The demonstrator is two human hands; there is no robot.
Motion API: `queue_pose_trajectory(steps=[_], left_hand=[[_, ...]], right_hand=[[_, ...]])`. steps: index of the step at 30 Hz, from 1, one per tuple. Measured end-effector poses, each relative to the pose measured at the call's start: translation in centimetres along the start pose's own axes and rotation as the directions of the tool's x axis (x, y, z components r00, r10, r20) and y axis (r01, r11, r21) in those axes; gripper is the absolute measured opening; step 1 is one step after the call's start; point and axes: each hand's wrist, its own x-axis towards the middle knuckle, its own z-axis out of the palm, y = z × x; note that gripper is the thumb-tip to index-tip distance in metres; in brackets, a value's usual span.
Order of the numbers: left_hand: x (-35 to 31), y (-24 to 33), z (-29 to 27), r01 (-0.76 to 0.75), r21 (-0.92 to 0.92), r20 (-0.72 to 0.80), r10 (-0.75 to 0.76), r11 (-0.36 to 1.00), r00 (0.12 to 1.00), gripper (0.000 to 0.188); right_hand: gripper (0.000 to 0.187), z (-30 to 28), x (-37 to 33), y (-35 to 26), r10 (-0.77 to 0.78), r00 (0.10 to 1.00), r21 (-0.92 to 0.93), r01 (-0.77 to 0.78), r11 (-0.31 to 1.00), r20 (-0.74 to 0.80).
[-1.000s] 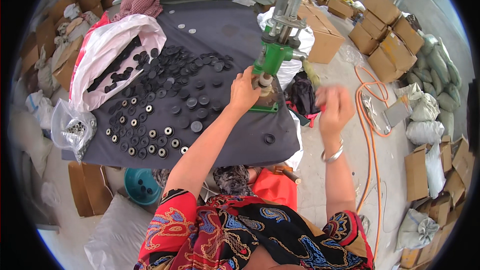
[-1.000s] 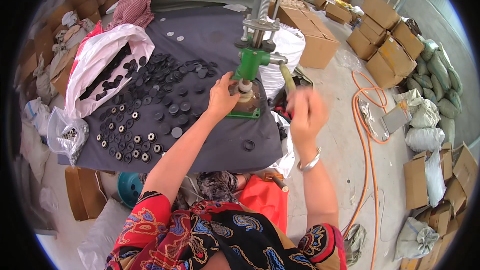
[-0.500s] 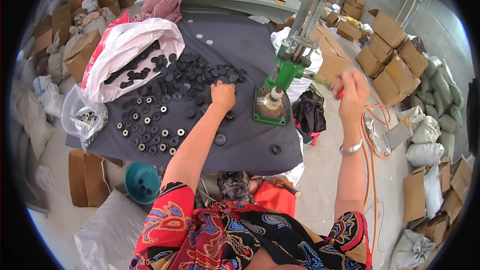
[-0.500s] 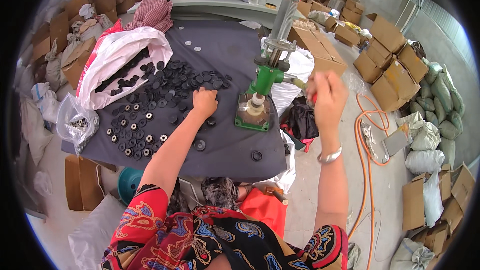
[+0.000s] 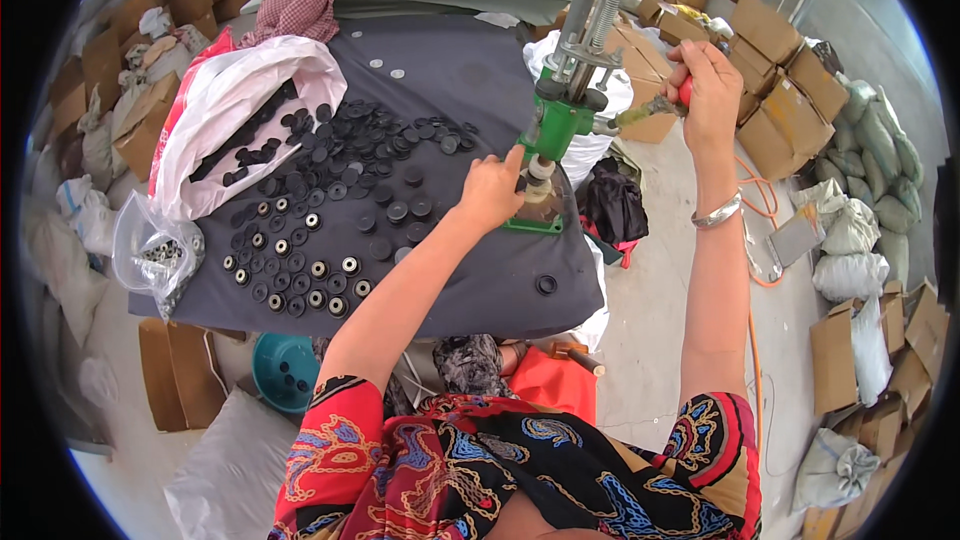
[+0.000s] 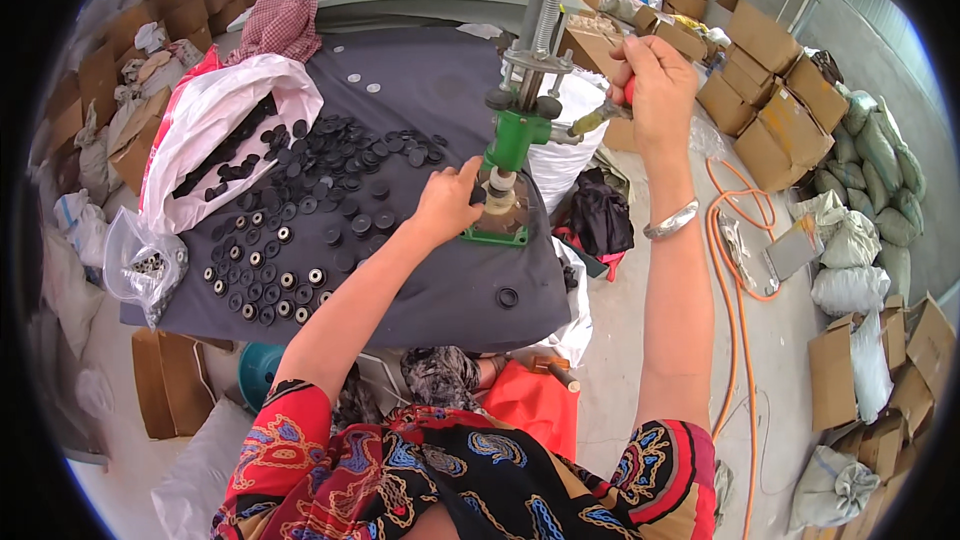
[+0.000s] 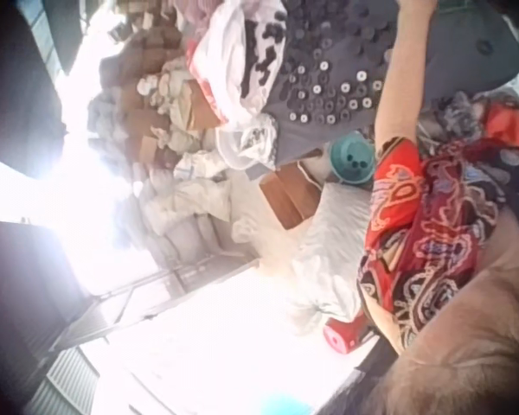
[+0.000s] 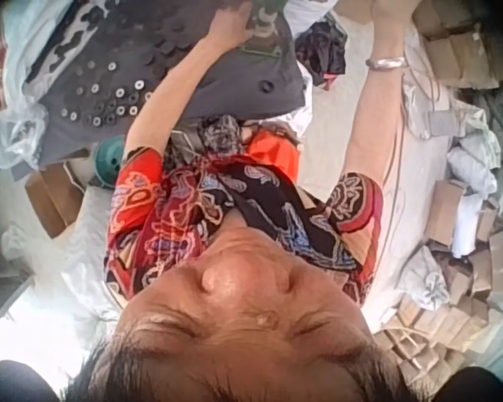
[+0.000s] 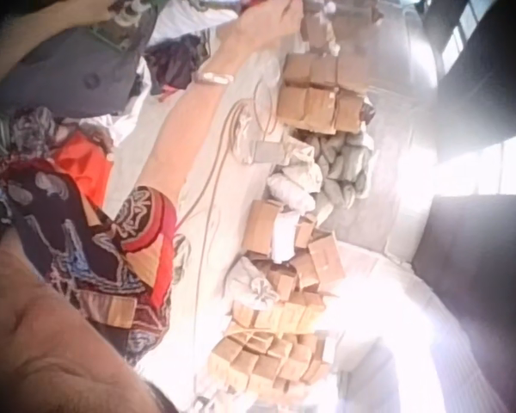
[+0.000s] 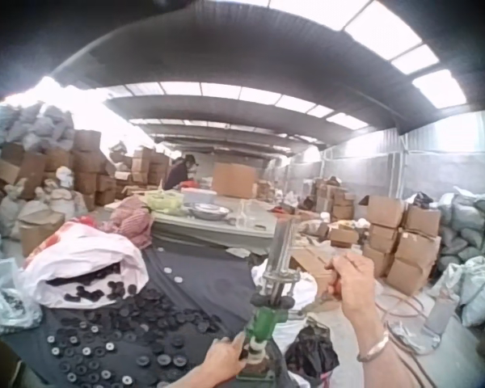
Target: The person assembles black buttons by placing them under a green manual press, operating the lever to attach metal inserts, and then sorting the finished buttons on the table. The person repeatedly picks up buttons, positions them under the press, and moves completed units aside.
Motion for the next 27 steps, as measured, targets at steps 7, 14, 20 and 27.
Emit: queue_pose_trajectory(steps=[7, 14, 20, 27], left_hand=[[1.0, 1.2, 2.8, 0.041, -0.044, -0.1, -0.045, 0.998, 0.994, 0.079], [1.2, 0.7, 5.3, 0.176, -0.311, -0.12, -0.222, 0.934, 0.968, 0.084], [1.4, 0.9, 5.9, 0.226, -0.422, -0.103, -0.294, 0.878, 0.95, 0.086], [0.7, 0.4, 5.3, 0.149, -0.417, -0.167, -0.237, 0.896, 0.957, 0.084]], right_hand=[[0.025, -0.1, 0.0, 0.2, -0.026, 1.0, -0.012, 0.025, 1.0, -0.011], [0.024, 0.0, -0.9, 0.0, -0.032, 0.999, -0.026, 0.031, 0.999, -0.026], [0.025, -0.1, -5.3, 0.1, -0.078, 0.995, -0.108, 0.071, 0.992, -0.06], [0.019, 0.2, -13.0, 2.9, -0.257, 0.963, -0.205, 0.238, 0.949, -0.074]])
